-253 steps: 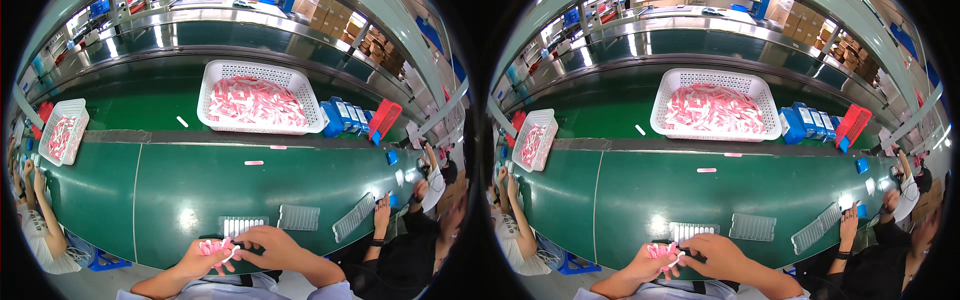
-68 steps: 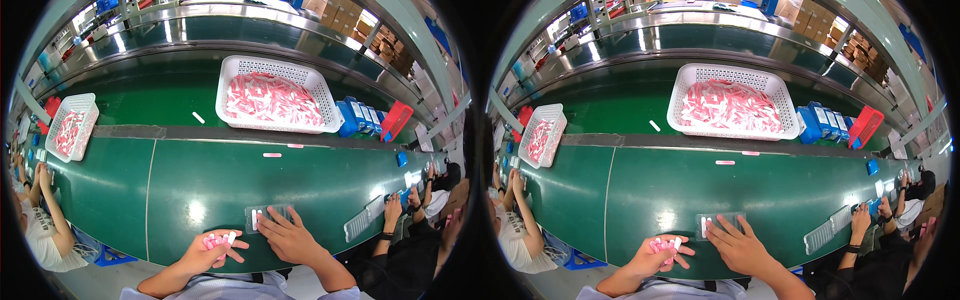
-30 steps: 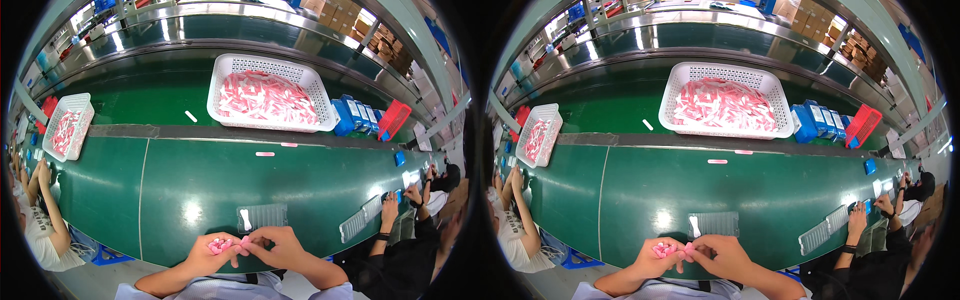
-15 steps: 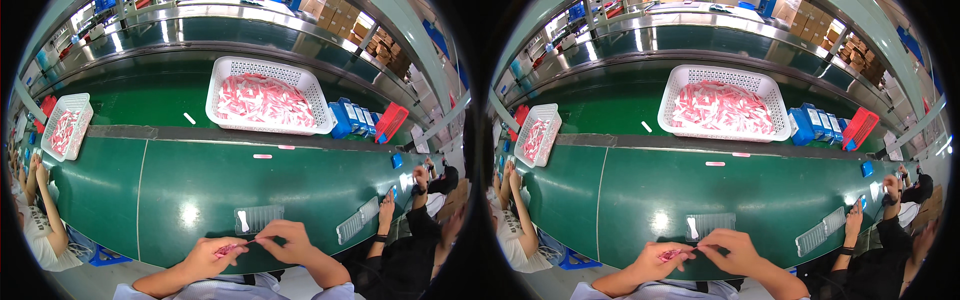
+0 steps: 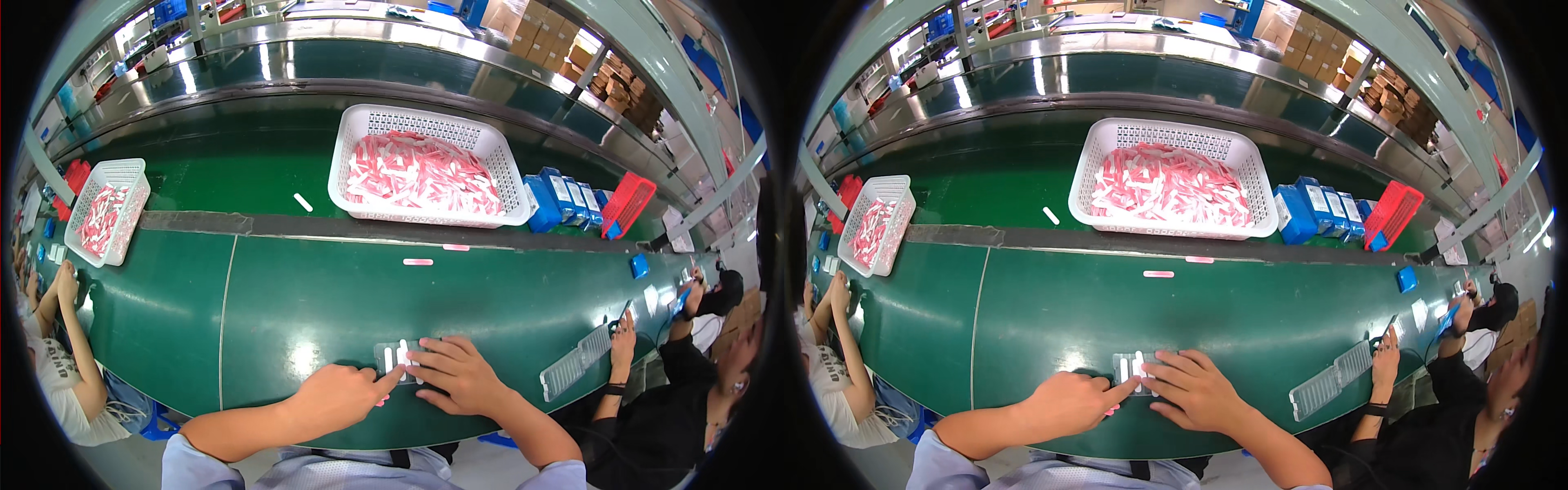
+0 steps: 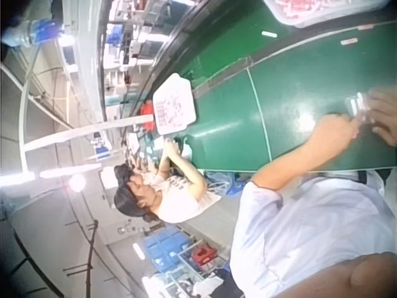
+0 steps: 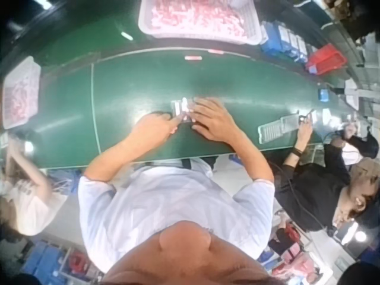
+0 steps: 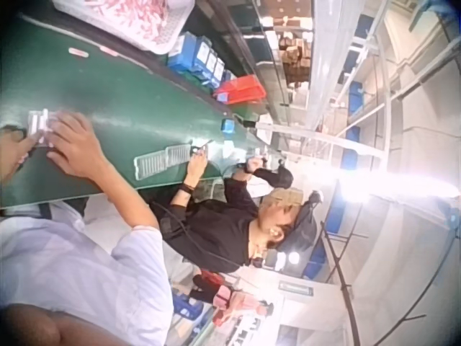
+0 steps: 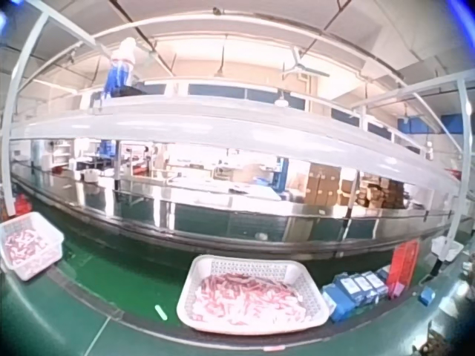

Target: The person inserts small plastic components into plastic trays by hand, filling the trays on a manufacturing assembly line.

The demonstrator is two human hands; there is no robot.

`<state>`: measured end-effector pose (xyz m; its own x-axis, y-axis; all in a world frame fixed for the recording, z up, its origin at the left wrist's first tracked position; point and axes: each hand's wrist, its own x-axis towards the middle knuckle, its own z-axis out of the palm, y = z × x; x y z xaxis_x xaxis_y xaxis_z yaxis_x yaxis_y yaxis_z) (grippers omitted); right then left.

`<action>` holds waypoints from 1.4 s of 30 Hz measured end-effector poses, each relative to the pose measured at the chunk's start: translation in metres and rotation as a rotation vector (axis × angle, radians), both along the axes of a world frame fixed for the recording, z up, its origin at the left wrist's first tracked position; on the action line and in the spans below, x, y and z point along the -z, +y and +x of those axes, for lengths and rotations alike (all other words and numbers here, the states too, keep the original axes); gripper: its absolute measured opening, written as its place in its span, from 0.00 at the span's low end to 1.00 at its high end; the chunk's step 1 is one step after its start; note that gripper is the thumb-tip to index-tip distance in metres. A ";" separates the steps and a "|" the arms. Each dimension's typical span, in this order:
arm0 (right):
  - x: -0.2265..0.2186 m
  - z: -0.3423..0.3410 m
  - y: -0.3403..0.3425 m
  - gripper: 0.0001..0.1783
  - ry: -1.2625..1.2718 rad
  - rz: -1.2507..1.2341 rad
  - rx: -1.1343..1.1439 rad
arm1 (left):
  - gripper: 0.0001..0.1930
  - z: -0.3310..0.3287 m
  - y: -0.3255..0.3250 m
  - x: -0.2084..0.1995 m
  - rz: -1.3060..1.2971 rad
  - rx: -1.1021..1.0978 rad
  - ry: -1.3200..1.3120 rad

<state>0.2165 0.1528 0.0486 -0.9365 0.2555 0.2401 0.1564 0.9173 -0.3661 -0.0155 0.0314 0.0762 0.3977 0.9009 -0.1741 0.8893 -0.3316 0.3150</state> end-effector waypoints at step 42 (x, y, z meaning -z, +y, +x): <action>-0.016 -0.006 -0.009 0.16 -0.012 0.015 0.163 | 0.24 -0.003 -0.049 0.038 -1.002 -0.686 -2.042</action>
